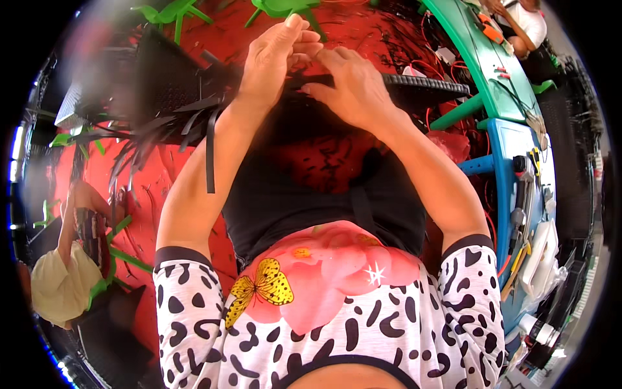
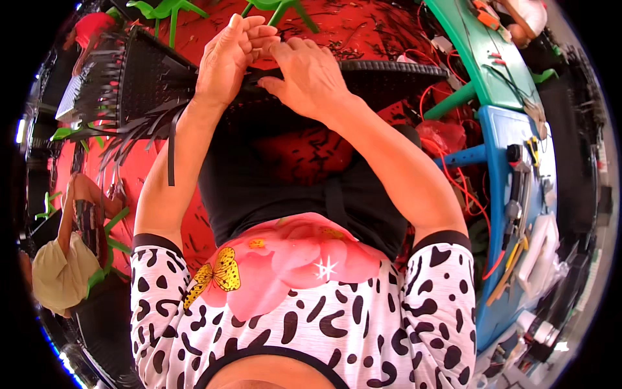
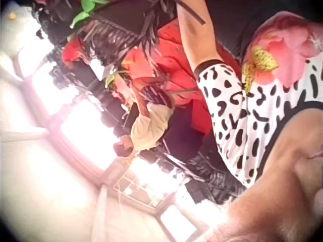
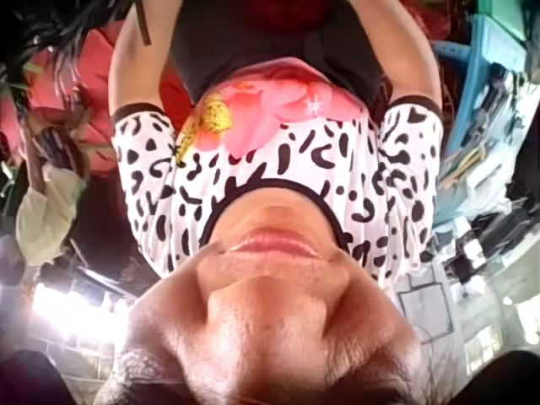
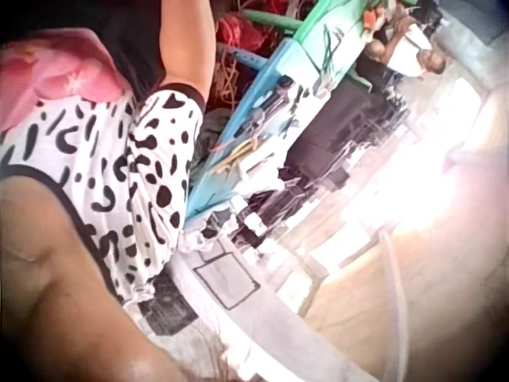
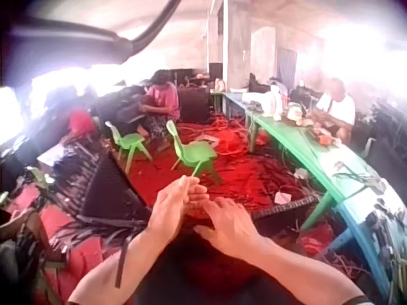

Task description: The person weaves dark plastic strips through a black mesh frame, using a pneumatic stapler to secure the ends and pliers to pull and trim the strips.

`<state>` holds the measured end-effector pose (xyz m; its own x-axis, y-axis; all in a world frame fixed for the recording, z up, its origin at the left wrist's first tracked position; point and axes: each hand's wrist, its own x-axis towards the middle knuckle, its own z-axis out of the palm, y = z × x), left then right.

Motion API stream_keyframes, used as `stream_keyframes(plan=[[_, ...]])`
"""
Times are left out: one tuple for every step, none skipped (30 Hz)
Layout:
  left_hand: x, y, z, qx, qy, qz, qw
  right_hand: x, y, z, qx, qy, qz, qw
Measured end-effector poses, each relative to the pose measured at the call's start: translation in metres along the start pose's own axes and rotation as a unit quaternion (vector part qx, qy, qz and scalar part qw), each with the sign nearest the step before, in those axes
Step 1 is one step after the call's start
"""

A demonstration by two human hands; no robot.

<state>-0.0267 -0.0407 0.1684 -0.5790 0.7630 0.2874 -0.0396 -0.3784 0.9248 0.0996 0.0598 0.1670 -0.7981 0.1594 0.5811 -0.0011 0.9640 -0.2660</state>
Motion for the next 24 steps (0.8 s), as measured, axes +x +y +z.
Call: stream_keyframes(plan=[[-0.002, 0.001, -0.002, -0.001, 0.006, 0.002, 1.0, 0.002, 0.0, 0.006, 0.024, -0.019, -0.002, 1.0], [-0.002, 0.003, -0.001, -0.01, 0.032, 0.049, 0.998, 0.003, -0.001, 0.009, 0.046, -0.037, -0.003, 0.998], [-0.003, 0.003, 0.0, -0.02, 0.058, 0.097, 0.993, 0.002, -0.002, 0.008, 0.045, -0.04, -0.006, 0.998], [0.0, -0.002, 0.0, 0.036, 0.092, 0.178, 0.979, 0.001, 0.001, 0.004, 0.118, -0.023, 0.03, 0.992], [0.005, -0.01, -0.003, 0.034, 0.096, 0.177, 0.979, 0.0, 0.004, 0.002, 0.188, -0.004, 0.068, 0.98], [0.011, -0.018, -0.007, 0.024, 0.16, 0.171, 0.972, -0.004, 0.008, 0.008, 0.268, 0.056, 0.075, 0.959], [0.015, -0.025, -0.004, 0.012, 0.217, 0.163, 0.962, -0.008, 0.01, 0.004, 0.262, 0.056, 0.078, 0.96], [-0.009, 0.008, 0.013, 0.048, 0.092, 0.187, 0.977, -0.013, 0.012, 0.001, 0.315, 0.051, 0.114, 0.941], [-0.009, 0.006, 0.014, 0.044, 0.088, 0.184, 0.978, -0.017, 0.014, -0.003, 0.367, 0.047, 0.149, 0.917], [-0.012, 0.006, 0.011, 0.236, 0.061, 0.197, 0.95, -0.02, 0.014, -0.004, 0.344, 0.042, 0.123, 0.93], [-0.015, 0.006, 0.009, 0.419, 0.031, 0.201, 0.885, -0.022, 0.015, -0.005, 0.341, 0.04, 0.125, 0.931], [-0.018, 0.007, 0.008, 0.454, -0.038, 0.181, 0.872, -0.024, 0.016, -0.005, 0.323, 0.051, 0.099, 0.94], [-0.019, 0.007, 0.008, 0.45, -0.037, 0.18, 0.874, -0.023, 0.016, -0.005, 0.303, 0.061, 0.072, 0.948], [-0.021, 0.006, 0.008, 0.488, -0.106, 0.122, 0.858, -0.024, 0.014, -0.007, 0.3, 0.058, 0.073, 0.949], [-0.022, 0.004, 0.007, 0.521, -0.174, 0.063, 0.833, -0.027, 0.009, -0.011, 0.286, 0.078, 0.073, 0.952], [-0.023, 0.003, 0.005, 0.514, -0.189, 0.139, 0.825, -0.027, 0.003, -0.013, 0.273, 0.099, 0.072, 0.954], [-0.024, 0.002, 0.004, 0.513, -0.188, 0.138, 0.826, -0.027, 0.0, -0.014, 0.273, 0.096, 0.072, 0.954], [-0.024, 0.0, 0.004, 0.534, -0.188, 0.142, 0.812, -0.027, -0.004, -0.013, 0.331, 0.102, 0.088, 0.934], [-0.024, -0.002, 0.004, 0.554, -0.189, 0.148, 0.797, -0.026, -0.006, -0.013, 0.385, 0.108, 0.104, 0.91], [-0.024, -0.002, 0.006, 0.553, -0.189, 0.148, 0.798, -0.027, -0.008, -0.013, 0.384, 0.107, 0.105, 0.911], [-0.026, -0.003, 0.009, 0.587, -0.173, 0.134, 0.78, -0.028, -0.01, -0.013, 0.45, 0.099, 0.163, 0.873], [-0.028, -0.003, 0.01, 0.62, -0.156, 0.12, 0.76, -0.029, -0.012, -0.013, 0.511, 0.091, 0.22, 0.826], [-0.029, -0.004, 0.01, 0.619, -0.156, 0.12, 0.76, -0.03, -0.013, -0.013, 0.51, 0.091, 0.221, 0.826], [-0.031, -0.007, 0.01, 0.611, -0.124, 0.137, 0.77, -0.031, -0.013, -0.013, 0.528, 0.095, 0.223, 0.814]])
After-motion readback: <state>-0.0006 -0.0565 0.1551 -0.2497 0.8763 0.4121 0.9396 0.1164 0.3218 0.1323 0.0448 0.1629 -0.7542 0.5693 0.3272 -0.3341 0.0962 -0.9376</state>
